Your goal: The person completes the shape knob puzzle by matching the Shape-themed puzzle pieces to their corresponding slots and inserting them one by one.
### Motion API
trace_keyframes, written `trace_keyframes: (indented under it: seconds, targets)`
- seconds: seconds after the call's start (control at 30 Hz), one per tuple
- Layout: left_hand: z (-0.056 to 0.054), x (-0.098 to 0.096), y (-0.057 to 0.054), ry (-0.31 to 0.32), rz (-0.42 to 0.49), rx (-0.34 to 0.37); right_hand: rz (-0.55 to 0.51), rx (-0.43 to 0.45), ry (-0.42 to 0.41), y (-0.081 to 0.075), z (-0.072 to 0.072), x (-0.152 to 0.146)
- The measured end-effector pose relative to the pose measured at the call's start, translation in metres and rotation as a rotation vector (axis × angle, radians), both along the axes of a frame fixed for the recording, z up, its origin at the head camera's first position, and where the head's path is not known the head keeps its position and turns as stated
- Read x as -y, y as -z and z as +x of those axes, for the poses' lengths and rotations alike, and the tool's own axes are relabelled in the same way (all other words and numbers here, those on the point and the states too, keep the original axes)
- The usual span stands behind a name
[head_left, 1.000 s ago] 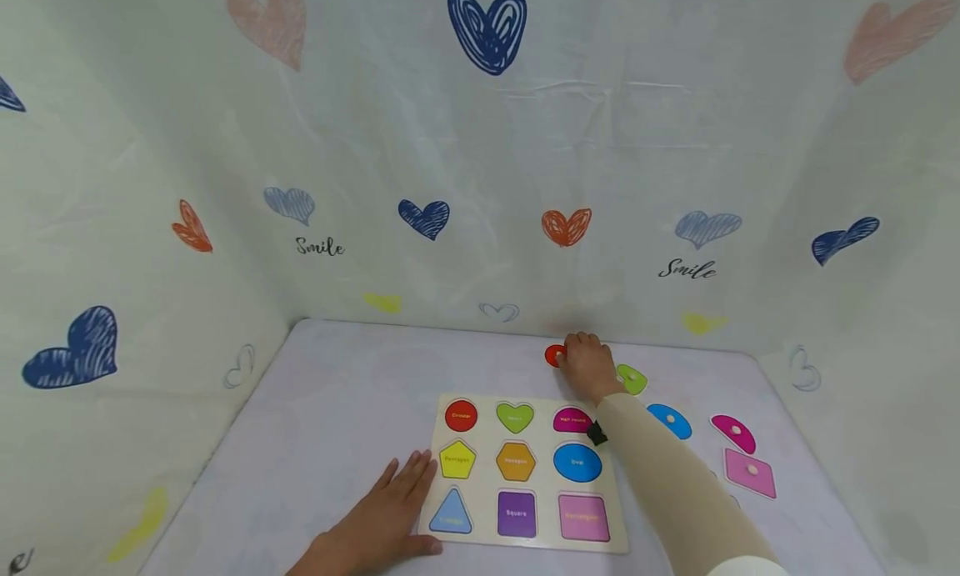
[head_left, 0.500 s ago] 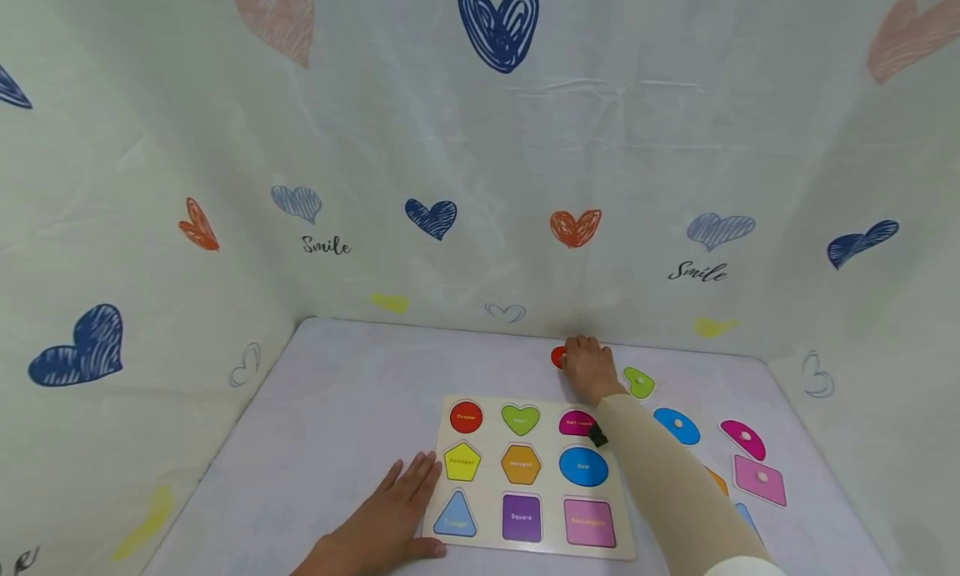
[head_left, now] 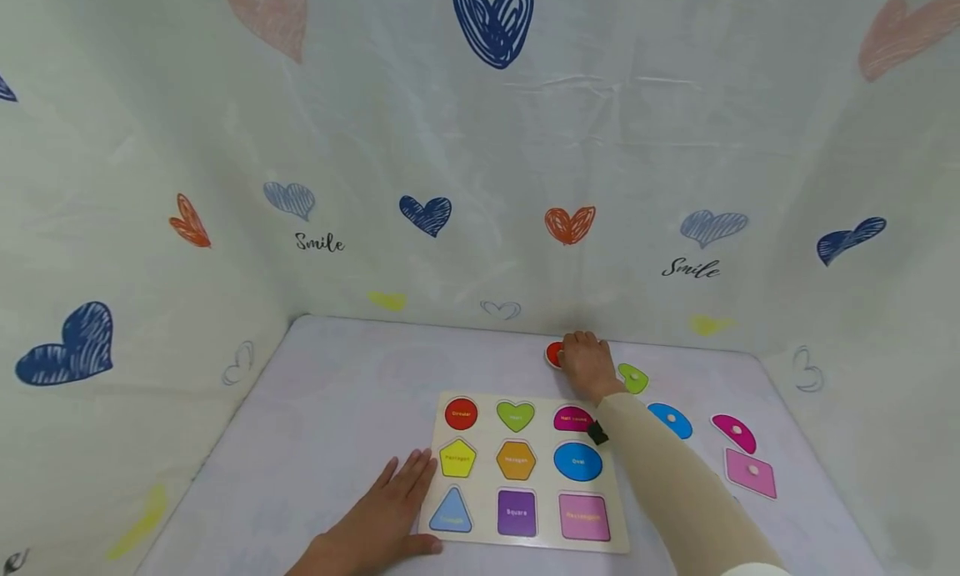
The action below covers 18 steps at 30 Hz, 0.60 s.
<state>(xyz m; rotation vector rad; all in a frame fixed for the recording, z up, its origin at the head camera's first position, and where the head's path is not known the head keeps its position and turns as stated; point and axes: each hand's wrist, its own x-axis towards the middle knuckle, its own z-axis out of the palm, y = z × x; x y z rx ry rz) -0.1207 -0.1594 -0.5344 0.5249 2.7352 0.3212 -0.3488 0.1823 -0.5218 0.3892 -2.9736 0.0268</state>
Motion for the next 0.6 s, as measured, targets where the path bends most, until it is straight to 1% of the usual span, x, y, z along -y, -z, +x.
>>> trace_keyframes:
  seconds: [0.1, 0.23, 0.33, 0.5, 0.6]
  targets:
    - [0.001, 0.001, 0.0, 0.003, 0.014, -0.007, 0.003, 0.008, 0.001, -0.002, 0.003, 0.001]
    - [0.001, 0.002, 0.001, 0.017, 0.016, -0.023, -0.022, 0.003, -0.004, -0.004, 0.008, 0.0]
    - [0.002, 0.002, 0.001, 0.021, 0.025, -0.023, -0.023, -0.027, -0.026, -0.004, 0.012, 0.001]
    - [0.002, 0.001, -0.001, 0.012, 0.039, -0.017, 0.021, -0.103, -0.067, -0.002, 0.018, 0.006]
    - [0.002, 0.001, -0.003, 0.006, 0.041, -0.014, 0.033, -0.12, -0.077, -0.003, 0.021, 0.011]
